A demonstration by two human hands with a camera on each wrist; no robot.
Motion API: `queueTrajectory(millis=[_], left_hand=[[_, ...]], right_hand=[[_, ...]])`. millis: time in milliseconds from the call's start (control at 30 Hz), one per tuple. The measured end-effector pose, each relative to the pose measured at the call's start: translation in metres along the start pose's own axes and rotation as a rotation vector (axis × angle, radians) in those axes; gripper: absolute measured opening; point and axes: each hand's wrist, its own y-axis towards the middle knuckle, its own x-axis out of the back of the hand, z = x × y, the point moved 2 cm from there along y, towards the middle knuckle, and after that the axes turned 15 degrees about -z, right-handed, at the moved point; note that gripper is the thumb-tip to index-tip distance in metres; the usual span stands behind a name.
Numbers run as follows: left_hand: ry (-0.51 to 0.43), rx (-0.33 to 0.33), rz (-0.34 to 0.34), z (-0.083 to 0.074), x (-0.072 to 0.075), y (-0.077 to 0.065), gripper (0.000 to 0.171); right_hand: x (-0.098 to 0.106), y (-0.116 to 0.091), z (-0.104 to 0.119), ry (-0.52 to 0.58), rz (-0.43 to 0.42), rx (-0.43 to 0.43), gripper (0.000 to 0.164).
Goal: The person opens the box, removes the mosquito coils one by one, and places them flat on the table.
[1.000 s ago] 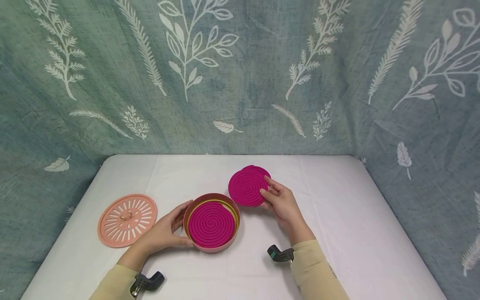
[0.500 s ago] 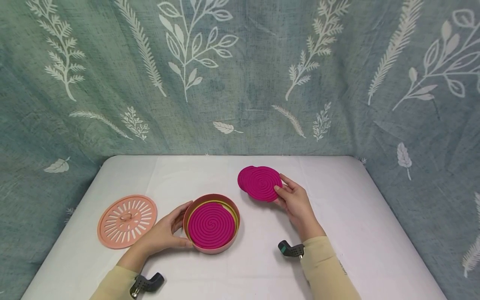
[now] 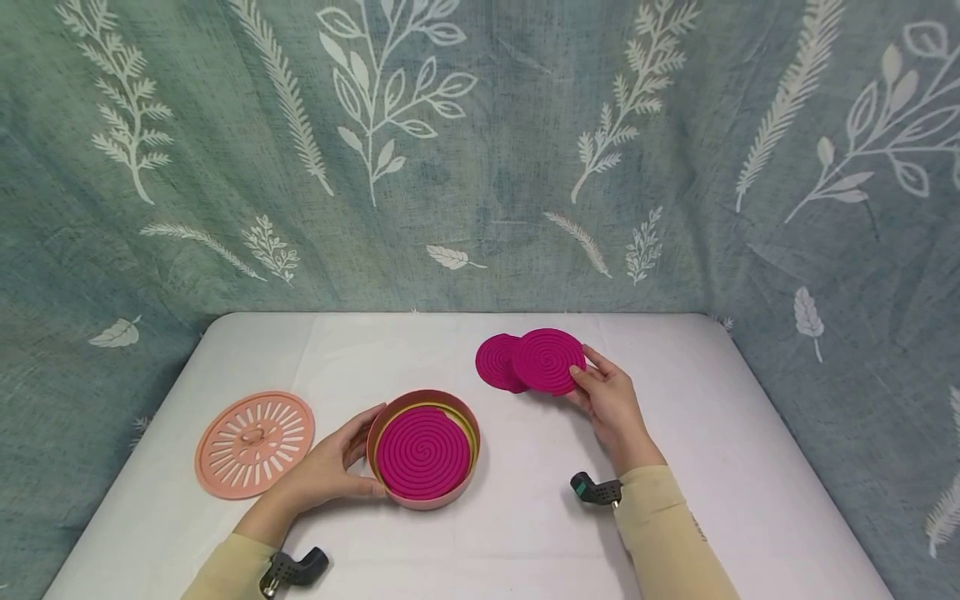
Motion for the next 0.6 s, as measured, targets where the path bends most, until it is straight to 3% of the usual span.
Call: queueTrajectory(millis=[300, 600], left_hand=[[-0.028, -0.047, 0.012, 0.001, 0.000, 0.000, 0.118], [-0.006, -0.039, 0.004, 0.001, 0.000, 0.000, 0.118]], right_hand=[[0.013, 0.010, 0.000, 0.041, -0.073, -0.058, 0.069], [0.025, 0.018, -0.001, 0.055, -0.157, -0.080, 0.070]])
